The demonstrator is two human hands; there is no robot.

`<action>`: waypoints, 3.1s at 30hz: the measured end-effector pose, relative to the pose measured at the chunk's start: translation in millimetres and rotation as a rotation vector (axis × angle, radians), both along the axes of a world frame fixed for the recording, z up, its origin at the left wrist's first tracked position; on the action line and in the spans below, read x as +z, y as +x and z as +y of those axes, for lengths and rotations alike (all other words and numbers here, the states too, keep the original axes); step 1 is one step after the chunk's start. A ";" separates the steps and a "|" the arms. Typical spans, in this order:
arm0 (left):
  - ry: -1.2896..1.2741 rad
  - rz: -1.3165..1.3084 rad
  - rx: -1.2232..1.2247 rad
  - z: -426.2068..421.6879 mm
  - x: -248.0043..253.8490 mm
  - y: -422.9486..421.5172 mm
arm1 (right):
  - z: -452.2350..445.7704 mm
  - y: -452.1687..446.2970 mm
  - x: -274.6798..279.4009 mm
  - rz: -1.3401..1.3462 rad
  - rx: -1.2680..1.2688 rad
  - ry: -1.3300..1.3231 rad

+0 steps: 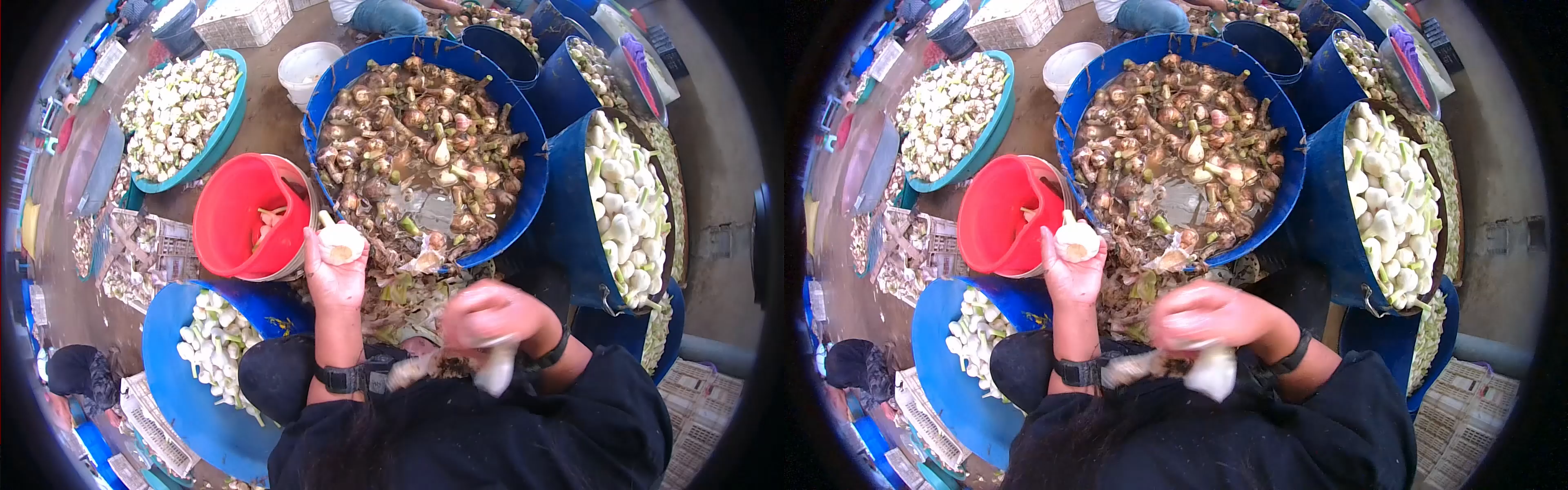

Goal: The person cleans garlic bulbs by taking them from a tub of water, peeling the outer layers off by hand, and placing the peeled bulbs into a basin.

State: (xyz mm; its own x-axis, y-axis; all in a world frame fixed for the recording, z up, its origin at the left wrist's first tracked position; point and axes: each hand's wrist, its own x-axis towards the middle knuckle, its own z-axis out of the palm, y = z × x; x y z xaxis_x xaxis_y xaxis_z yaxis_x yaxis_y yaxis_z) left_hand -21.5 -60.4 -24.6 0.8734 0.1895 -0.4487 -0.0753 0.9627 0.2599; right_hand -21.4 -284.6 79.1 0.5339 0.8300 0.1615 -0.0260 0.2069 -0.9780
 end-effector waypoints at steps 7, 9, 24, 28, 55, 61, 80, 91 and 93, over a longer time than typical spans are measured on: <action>0.630 0.020 0.069 -31.6 22.1 -13.0 | 80.2 22.2 -45.9 -0.463 -0.589 -0.392; 0.551 0.146 0.187 -18.2 36.3 -21.1 | 91.1 22.7 -55.1 -0.722 -0.429 -0.283; 1.270 0.239 0.163 -4.6 36.2 -6.9 | -36.9 172.2 -238.0 -1.103 0.656 -1.682; 1.192 0.226 -0.398 -31.8 -1.5 2.9 | -22.2 157.8 -188.1 -0.625 0.282 -1.190; 1.566 -0.124 -0.754 -29.1 39.4 -5.3 | 42.3 55.5 -89.6 0.379 -0.520 -0.841; 2.134 -0.443 -0.519 -34.0 15.7 -8.6 | 34.4 57.0 -97.7 0.895 -0.460 -0.478; -0.227 0.056 0.011 32.9 -3.9 -20.0 | -27.3 38.4 -37.7 0.360 -0.421 0.040; 0.150 -0.274 0.179 46.4 33.8 -26.6 | 41.8 152.7 -219.4 -0.507 0.305 -1.383; 0.299 -0.083 0.078 35.2 23.8 -10.5 | 28.7 143.6 -282.0 -0.416 0.433 -1.333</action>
